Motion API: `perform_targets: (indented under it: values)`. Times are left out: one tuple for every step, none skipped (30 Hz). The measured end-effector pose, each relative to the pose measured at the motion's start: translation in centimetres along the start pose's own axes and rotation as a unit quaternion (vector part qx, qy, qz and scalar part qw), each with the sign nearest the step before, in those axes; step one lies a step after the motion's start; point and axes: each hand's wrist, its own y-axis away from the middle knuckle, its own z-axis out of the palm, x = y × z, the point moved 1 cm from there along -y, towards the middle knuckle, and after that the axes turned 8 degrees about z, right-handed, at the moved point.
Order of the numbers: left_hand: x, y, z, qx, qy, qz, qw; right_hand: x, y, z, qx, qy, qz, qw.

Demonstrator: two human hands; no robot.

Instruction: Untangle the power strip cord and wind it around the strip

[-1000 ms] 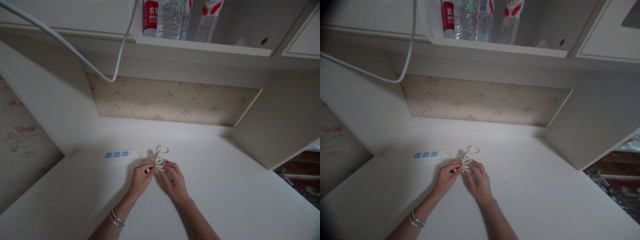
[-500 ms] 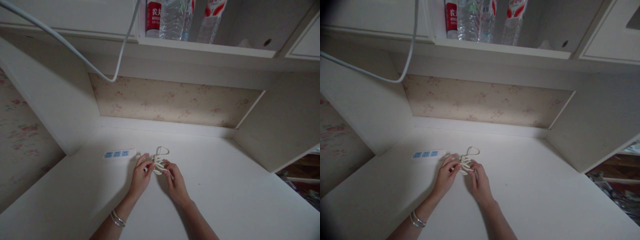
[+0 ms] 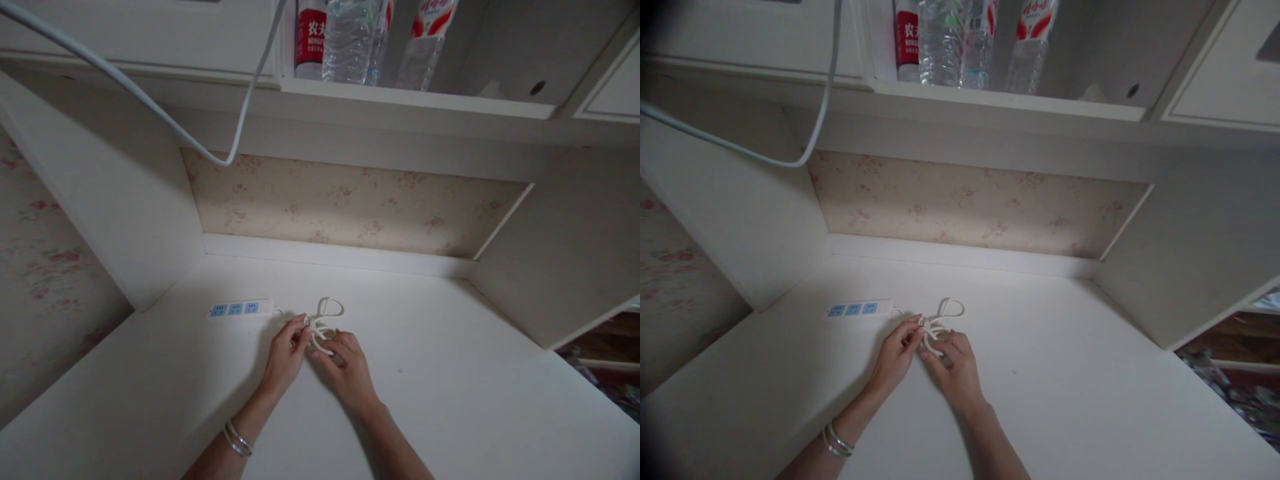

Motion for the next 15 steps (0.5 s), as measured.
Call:
perform_targets:
  values:
    - [-0.06, 0.0, 0.03, -0.004, 0.001, -0.001, 1.0, 0.02, -0.01, 0.06, -0.004, 0.004, 0.002, 1.0]
    - [-0.11, -0.01, 0.05, -0.007, 0.001, 0.0, 1.0, -0.01, 0.0, 0.07, -0.01, 0.008, 0.005, 1.0]
    - [-0.16, -0.04, 0.06, -0.009, 0.0, 0.002, 1.0, -0.08, 0.02, 0.03, -0.019, 0.01, 0.011, 1.0]
    - [-0.19, -0.07, 0.06, -0.01, -0.002, 0.005, 1.0, -0.19, 0.04, -0.05, -0.028, 0.012, 0.018, 0.999]
    - [-0.21, -0.1, 0.06, -0.009, -0.005, 0.007, 1.0, -0.31, 0.07, -0.16, -0.038, 0.012, 0.027, 0.999]
    - [-0.21, -0.12, 0.05, -0.006, -0.009, 0.008, 1.0, -0.43, 0.08, -0.29, -0.048, 0.011, 0.035, 0.998]
    - [-0.2, -0.13, 0.04, 0.001, -0.015, 0.009, 1.0, -0.54, 0.09, -0.41, -0.058, 0.009, 0.043, 0.997]
    - [-0.19, -0.12, 0.05, 0.008, -0.022, 0.009, 1.0, -0.63, 0.09, -0.51, -0.067, 0.006, 0.047, 0.997]
    - [-0.18, -0.11, 0.07, 0.017, -0.031, 0.009, 0.999, -0.69, 0.08, -0.58, -0.075, 0.004, 0.048, 0.996]
    - [-0.17, -0.08, 0.1, 0.024, -0.04, 0.009, 0.999, -0.73, 0.07, -0.61, -0.079, 0.001, 0.045, 0.996]
    - [-0.17, -0.06, 0.14, 0.028, -0.049, 0.008, 0.998, -0.75, 0.06, -0.61, -0.082, -0.003, 0.041, 0.996]
    - [-0.18, -0.04, 0.18, 0.03, -0.056, 0.006, 0.998, -0.76, 0.06, -0.56, -0.083, -0.007, 0.038, 0.996]
    - [-0.19, -0.02, 0.21, 0.03, -0.062, 0.003, 0.998, -0.76, 0.07, -0.49, -0.083, -0.013, 0.038, 0.996]
    - [-0.21, -0.03, 0.23, 0.029, -0.066, -0.002, 0.997, -0.77, 0.08, -0.4, -0.082, -0.019, 0.041, 0.996]
    - [-0.22, -0.04, 0.24, 0.03, -0.069, -0.007, 0.997, -0.78, 0.1, -0.3, -0.081, -0.027, 0.045, 0.995]
